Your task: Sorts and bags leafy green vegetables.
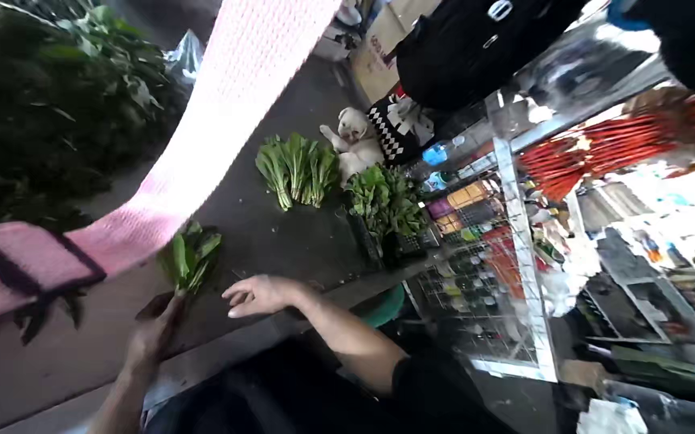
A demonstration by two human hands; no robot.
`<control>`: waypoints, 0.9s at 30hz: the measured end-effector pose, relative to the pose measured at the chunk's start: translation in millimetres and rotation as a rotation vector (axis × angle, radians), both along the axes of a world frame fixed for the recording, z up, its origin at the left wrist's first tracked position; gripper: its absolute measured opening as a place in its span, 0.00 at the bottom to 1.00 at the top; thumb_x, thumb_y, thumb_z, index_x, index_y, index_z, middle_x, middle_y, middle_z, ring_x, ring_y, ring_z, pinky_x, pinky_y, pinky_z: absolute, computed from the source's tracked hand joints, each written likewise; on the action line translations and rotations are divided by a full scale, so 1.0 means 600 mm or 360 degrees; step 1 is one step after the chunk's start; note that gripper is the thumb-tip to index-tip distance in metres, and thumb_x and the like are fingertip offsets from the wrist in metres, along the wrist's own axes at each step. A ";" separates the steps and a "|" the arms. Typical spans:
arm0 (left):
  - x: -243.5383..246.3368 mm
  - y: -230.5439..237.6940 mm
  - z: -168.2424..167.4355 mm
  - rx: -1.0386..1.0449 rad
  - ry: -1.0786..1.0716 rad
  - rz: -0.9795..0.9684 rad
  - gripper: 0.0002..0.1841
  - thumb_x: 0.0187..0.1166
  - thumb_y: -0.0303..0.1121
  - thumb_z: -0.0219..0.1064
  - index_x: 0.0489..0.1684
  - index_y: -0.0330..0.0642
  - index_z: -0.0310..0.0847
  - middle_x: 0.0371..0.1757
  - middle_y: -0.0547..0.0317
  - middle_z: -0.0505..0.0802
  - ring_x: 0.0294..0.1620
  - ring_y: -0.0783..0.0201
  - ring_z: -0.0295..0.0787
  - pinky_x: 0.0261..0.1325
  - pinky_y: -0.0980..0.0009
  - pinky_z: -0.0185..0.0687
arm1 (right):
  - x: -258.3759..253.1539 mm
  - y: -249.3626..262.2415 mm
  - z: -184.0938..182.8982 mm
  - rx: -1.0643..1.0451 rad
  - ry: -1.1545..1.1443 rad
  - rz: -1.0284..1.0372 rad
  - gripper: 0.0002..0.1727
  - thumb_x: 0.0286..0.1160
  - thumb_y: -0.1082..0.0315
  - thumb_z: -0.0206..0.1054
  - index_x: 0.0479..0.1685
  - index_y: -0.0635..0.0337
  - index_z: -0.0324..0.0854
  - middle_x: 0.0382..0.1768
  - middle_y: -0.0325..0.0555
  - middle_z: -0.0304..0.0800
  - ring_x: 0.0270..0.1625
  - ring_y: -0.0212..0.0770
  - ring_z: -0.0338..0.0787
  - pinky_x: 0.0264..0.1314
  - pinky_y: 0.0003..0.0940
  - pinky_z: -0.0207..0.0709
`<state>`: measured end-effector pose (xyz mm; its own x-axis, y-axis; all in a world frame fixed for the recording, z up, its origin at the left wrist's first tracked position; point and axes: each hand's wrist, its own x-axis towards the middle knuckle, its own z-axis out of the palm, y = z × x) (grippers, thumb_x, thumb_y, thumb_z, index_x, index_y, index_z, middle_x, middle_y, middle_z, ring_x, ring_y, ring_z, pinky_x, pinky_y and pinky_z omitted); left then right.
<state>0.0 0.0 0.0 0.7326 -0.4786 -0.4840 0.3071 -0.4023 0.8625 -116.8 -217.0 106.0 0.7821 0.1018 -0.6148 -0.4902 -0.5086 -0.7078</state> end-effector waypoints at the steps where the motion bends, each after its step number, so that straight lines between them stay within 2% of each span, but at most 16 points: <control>1: 0.002 0.006 0.000 -0.0008 0.0029 -0.0006 0.26 0.82 0.53 0.67 0.63 0.39 0.84 0.50 0.50 0.93 0.43 0.62 0.90 0.51 0.55 0.88 | -0.005 0.018 -0.012 -0.0036 -0.0022 -0.0039 0.28 0.84 0.58 0.68 0.80 0.62 0.75 0.68 0.58 0.87 0.66 0.50 0.90 0.75 0.46 0.80; 5: 0.014 0.003 -0.003 -0.0073 0.0280 -0.0062 0.24 0.85 0.50 0.65 0.64 0.39 0.83 0.48 0.51 0.93 0.41 0.62 0.91 0.48 0.60 0.89 | -0.027 0.043 -0.033 -0.0072 -0.0237 -0.0288 0.26 0.84 0.63 0.68 0.78 0.63 0.76 0.64 0.59 0.89 0.61 0.50 0.92 0.70 0.44 0.83; 8: 0.017 -0.013 0.016 -0.0171 0.0680 -0.0118 0.22 0.88 0.48 0.62 0.64 0.37 0.81 0.41 0.53 0.92 0.36 0.63 0.91 0.41 0.66 0.90 | -0.014 0.060 -0.037 -0.0111 -0.0376 -0.0466 0.31 0.82 0.66 0.68 0.85 0.61 0.69 0.65 0.60 0.87 0.58 0.51 0.92 0.65 0.44 0.85; 9: 0.015 -0.019 0.025 -0.0203 0.0764 -0.0126 0.21 0.88 0.47 0.61 0.62 0.37 0.81 0.38 0.54 0.92 0.34 0.63 0.91 0.40 0.66 0.89 | -0.007 0.065 -0.037 -0.0148 -0.0418 -0.0490 0.30 0.82 0.67 0.68 0.84 0.62 0.70 0.65 0.60 0.87 0.58 0.50 0.92 0.65 0.43 0.85; 13: 0.005 -0.044 0.062 -0.0297 0.0884 -0.0204 0.18 0.90 0.44 0.59 0.59 0.36 0.80 0.38 0.55 0.92 0.34 0.65 0.91 0.40 0.68 0.90 | 0.012 0.078 -0.039 -0.0312 -0.0544 -0.0583 0.16 0.79 0.71 0.65 0.61 0.69 0.84 0.54 0.60 0.91 0.56 0.48 0.92 0.66 0.41 0.83; 16: -0.002 -0.057 0.107 -0.0266 0.0867 -0.0304 0.17 0.93 0.43 0.53 0.55 0.38 0.80 0.37 0.62 0.91 0.34 0.70 0.89 0.42 0.73 0.88 | 0.015 0.069 -0.033 -0.0433 -0.0619 -0.0669 0.14 0.75 0.70 0.68 0.54 0.69 0.87 0.49 0.59 0.93 0.53 0.47 0.93 0.63 0.42 0.84; 17: -0.001 -0.055 0.095 -0.0260 0.0878 -0.0305 0.17 0.93 0.44 0.54 0.55 0.38 0.79 0.37 0.62 0.91 0.35 0.70 0.89 0.42 0.74 0.88 | 0.016 0.059 -0.022 -0.0521 -0.0677 -0.0696 0.16 0.74 0.69 0.70 0.56 0.69 0.87 0.50 0.58 0.93 0.54 0.47 0.93 0.64 0.41 0.84; 19: 0.007 -0.040 0.047 -0.0320 0.0927 -0.0255 0.17 0.91 0.43 0.56 0.58 0.36 0.79 0.40 0.58 0.93 0.38 0.66 0.92 0.43 0.71 0.90 | 0.022 0.015 0.037 -0.0764 -0.0777 -0.0767 0.21 0.72 0.69 0.72 0.64 0.70 0.86 0.60 0.62 0.90 0.64 0.52 0.90 0.72 0.45 0.81; 21: 0.005 -0.031 0.049 -0.0297 0.0924 -0.0207 0.17 0.91 0.44 0.58 0.58 0.39 0.79 0.37 0.59 0.92 0.34 0.66 0.91 0.39 0.70 0.90 | 0.034 -0.066 0.138 -0.1034 -0.0830 -0.0870 0.29 0.77 0.68 0.70 0.77 0.70 0.75 0.75 0.65 0.80 0.78 0.58 0.80 0.83 0.51 0.70; 22: 0.007 -0.025 0.051 -0.0290 0.0933 -0.0251 0.17 0.90 0.46 0.58 0.57 0.41 0.80 0.36 0.60 0.92 0.33 0.66 0.90 0.38 0.71 0.89 | 0.042 -0.118 0.194 -0.1253 -0.0954 -0.0967 0.33 0.77 0.65 0.70 0.82 0.68 0.70 0.79 0.64 0.76 0.81 0.57 0.77 0.86 0.52 0.68; 24: 0.019 -0.021 0.046 -0.0329 0.0968 -0.0356 0.17 0.90 0.46 0.58 0.58 0.41 0.82 0.36 0.57 0.92 0.32 0.64 0.91 0.37 0.67 0.91 | 0.059 -0.243 0.300 -0.1632 -0.1260 -0.1246 0.37 0.77 0.62 0.69 0.85 0.68 0.65 0.79 0.64 0.76 0.79 0.55 0.79 0.83 0.50 0.72; 25: 0.023 -0.024 0.053 -0.0334 0.0972 -0.0402 0.17 0.91 0.45 0.56 0.57 0.40 0.81 0.35 0.57 0.92 0.32 0.64 0.91 0.37 0.66 0.91 | 0.060 -0.303 0.338 -0.1640 -0.1241 -0.1340 0.35 0.77 0.62 0.67 0.83 0.69 0.67 0.77 0.65 0.77 0.79 0.56 0.79 0.84 0.51 0.71; 26: 0.024 -0.027 0.060 -0.0328 0.0986 -0.0411 0.17 0.91 0.44 0.57 0.57 0.38 0.81 0.35 0.55 0.92 0.32 0.62 0.92 0.37 0.65 0.92 | 0.053 -0.349 0.350 -0.1526 -0.0998 -0.1375 0.31 0.76 0.63 0.66 0.79 0.69 0.72 0.74 0.64 0.80 0.77 0.55 0.80 0.83 0.52 0.70; 27: 0.026 -0.032 0.066 -0.0320 0.0991 -0.0407 0.17 0.91 0.44 0.57 0.57 0.37 0.81 0.35 0.54 0.92 0.32 0.61 0.92 0.38 0.64 0.92 | 0.043 -0.380 0.333 -0.1334 -0.0607 -0.1284 0.26 0.77 0.62 0.67 0.71 0.69 0.77 0.66 0.64 0.85 0.70 0.55 0.85 0.77 0.55 0.75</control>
<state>15.4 -19.1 39.9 0.2001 -0.7233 -0.6608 0.6851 -0.3789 0.6222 -91.1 -444.7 305.7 0.5820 -0.8128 0.0253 -0.7087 -0.5222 -0.4744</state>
